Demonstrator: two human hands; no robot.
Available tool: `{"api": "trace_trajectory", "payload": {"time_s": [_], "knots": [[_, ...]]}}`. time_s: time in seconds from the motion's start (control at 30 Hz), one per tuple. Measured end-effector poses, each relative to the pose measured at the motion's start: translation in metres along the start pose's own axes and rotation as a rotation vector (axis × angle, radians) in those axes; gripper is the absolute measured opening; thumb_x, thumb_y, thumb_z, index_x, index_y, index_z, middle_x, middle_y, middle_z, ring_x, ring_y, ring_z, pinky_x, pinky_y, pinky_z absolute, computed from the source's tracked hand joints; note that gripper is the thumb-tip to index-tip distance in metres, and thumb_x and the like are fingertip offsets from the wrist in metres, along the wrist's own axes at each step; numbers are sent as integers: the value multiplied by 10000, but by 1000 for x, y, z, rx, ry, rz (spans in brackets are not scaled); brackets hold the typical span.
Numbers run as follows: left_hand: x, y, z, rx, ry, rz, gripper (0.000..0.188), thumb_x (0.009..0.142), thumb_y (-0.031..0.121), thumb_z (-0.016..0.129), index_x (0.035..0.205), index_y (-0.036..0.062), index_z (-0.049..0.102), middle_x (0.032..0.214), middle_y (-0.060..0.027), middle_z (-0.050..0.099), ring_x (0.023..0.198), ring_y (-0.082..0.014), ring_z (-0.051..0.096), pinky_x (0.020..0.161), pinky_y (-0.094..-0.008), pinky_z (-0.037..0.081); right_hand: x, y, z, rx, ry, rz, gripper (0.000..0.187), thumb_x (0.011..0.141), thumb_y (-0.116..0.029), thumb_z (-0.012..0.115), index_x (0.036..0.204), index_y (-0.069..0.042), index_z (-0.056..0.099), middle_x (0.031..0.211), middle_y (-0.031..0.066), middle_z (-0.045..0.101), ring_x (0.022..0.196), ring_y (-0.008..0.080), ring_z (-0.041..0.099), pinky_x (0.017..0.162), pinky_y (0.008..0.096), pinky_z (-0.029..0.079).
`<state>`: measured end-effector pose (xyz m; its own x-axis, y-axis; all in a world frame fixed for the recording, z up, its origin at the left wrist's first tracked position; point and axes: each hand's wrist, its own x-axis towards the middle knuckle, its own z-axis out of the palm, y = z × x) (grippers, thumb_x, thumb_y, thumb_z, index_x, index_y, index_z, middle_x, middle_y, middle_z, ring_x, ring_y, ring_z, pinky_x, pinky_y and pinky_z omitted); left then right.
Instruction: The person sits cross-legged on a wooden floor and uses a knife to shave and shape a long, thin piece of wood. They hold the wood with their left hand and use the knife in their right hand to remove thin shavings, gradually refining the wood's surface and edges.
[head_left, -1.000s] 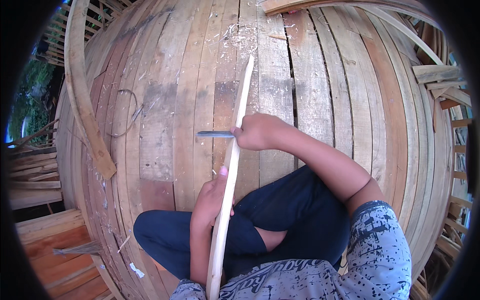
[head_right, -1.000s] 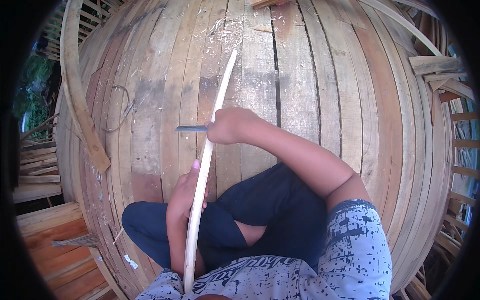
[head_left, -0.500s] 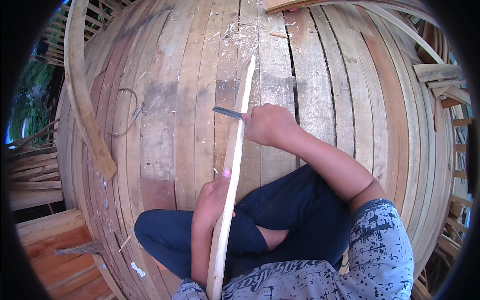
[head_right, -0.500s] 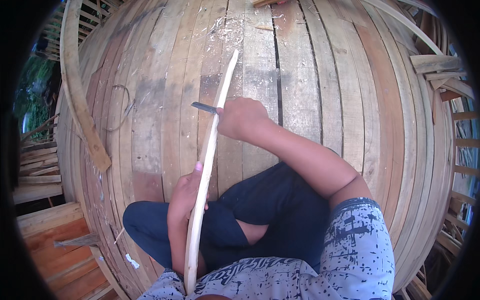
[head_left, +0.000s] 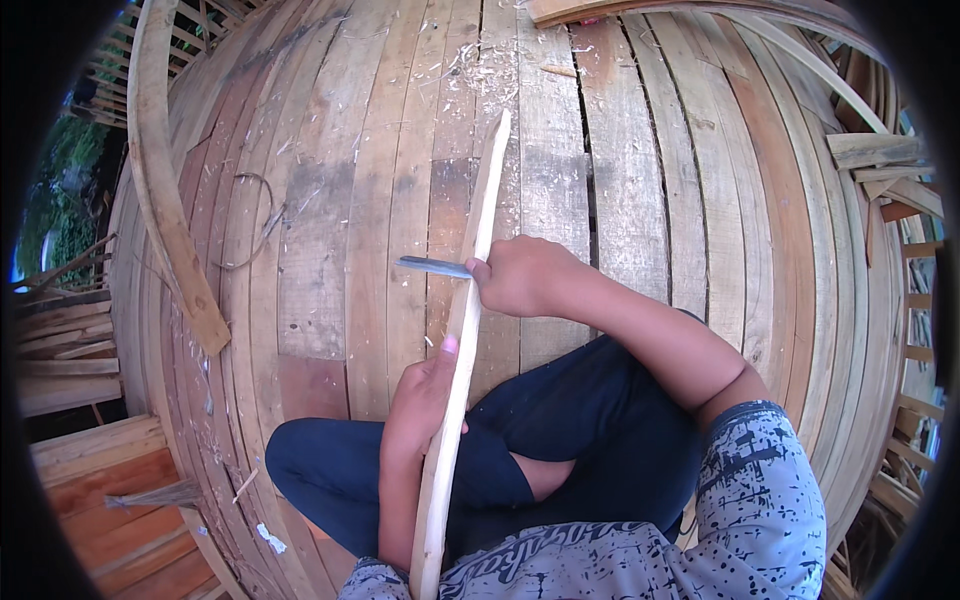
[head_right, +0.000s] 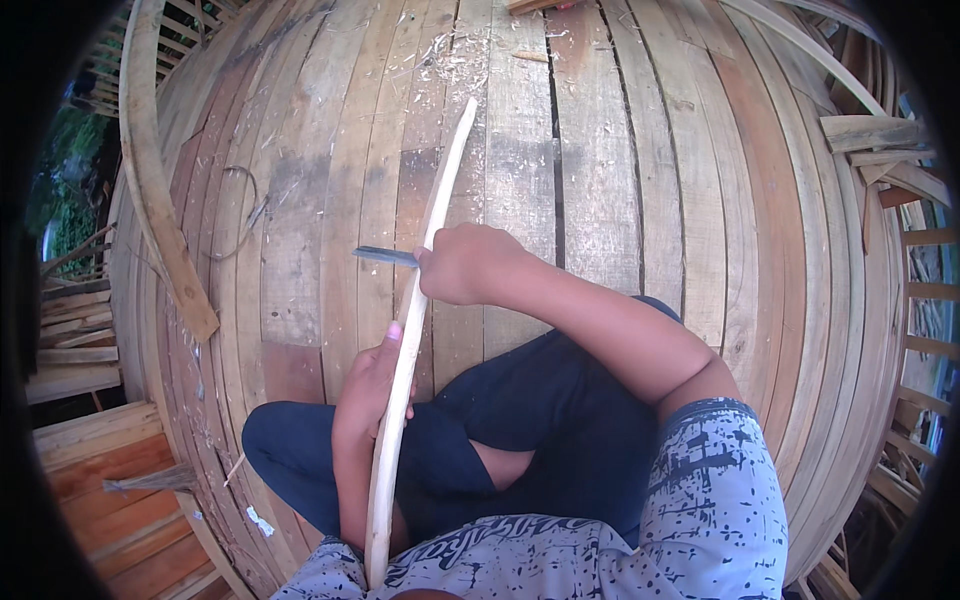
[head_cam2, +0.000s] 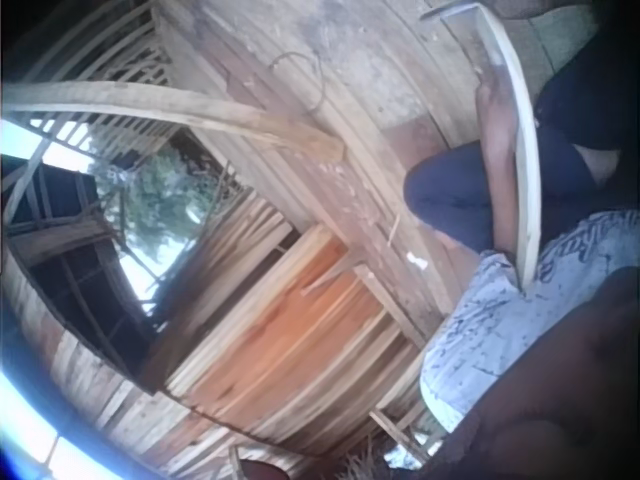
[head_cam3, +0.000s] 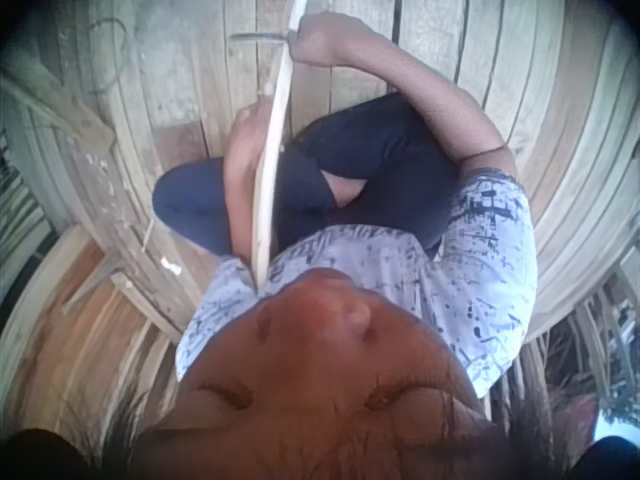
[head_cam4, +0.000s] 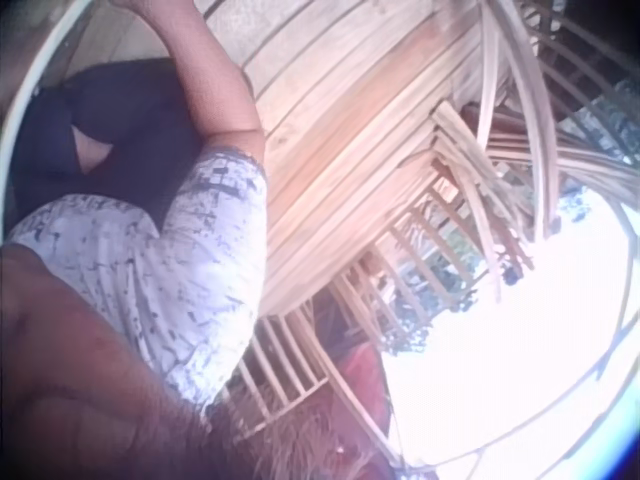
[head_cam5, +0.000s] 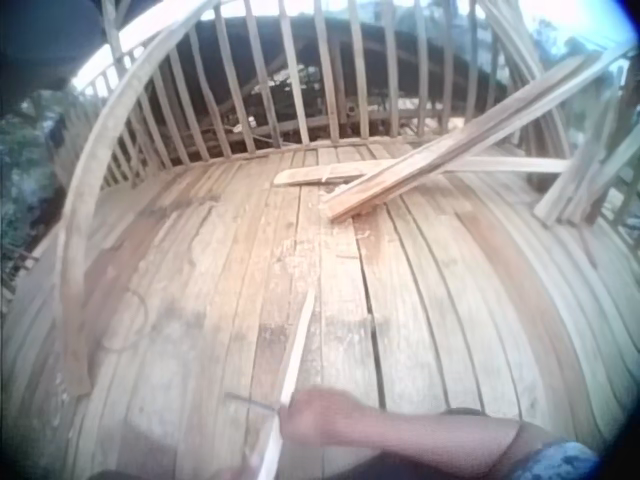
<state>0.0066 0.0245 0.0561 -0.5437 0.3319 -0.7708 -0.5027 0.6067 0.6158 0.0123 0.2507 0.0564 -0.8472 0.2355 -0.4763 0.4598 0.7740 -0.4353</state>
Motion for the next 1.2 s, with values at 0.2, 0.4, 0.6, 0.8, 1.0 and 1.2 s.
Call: {"api": "trace_trajectory", "payload": {"time_s": [0.2,0.4,0.6,0.8,1.0,1.2], "knots": [[2,3,2,13,-2,26,662,982,626,444,777,12,581,523,-56,503,360,-138,501,319,-277,415,6,13,-11,-15,124,128,523,1020,-357,373,949,35,712,941,266,703,922,414,692,844,512,544],[5,0,1,-117,-94,-20,640,992,618,425,770,34,559,518,-49,494,363,-125,495,326,-257,410,18,33,-22,93,157,214,441,1013,-298,403,987,25,702,956,252,702,936,406,693,858,487,541],[23,-21,-9,-546,-467,-56,579,1014,614,315,821,96,488,508,2,401,329,-102,407,281,-237,342,28,31,3,100,194,107,487,1024,-344,403,940,38,693,881,248,693,908,405,688,831,504,534],[36,-25,-13,-809,-686,-118,569,993,626,303,841,102,462,532,-7,403,329,-130,405,270,-260,339,39,46,24,209,345,-281,344,978,-280,524,880,2,695,818,212,687,787,379,666,728,464,521],[41,-27,-18,-1036,-828,-156,600,972,674,281,867,108,453,552,-14,407,347,-134,404,288,-265,324,22,36,28,382,186,-584,308,960,-268,593,817,-8,675,685,181,635,621,341,617,610,425,492],[43,-30,-23,-1126,-890,-138,605,968,683,281,889,109,454,570,-22,408,367,-136,411,299,-272,335,17,1,69,111,456,-385,555,1000,-314,451,550,-28,606,502,209,547,473,390,574,497,476,471]]}}
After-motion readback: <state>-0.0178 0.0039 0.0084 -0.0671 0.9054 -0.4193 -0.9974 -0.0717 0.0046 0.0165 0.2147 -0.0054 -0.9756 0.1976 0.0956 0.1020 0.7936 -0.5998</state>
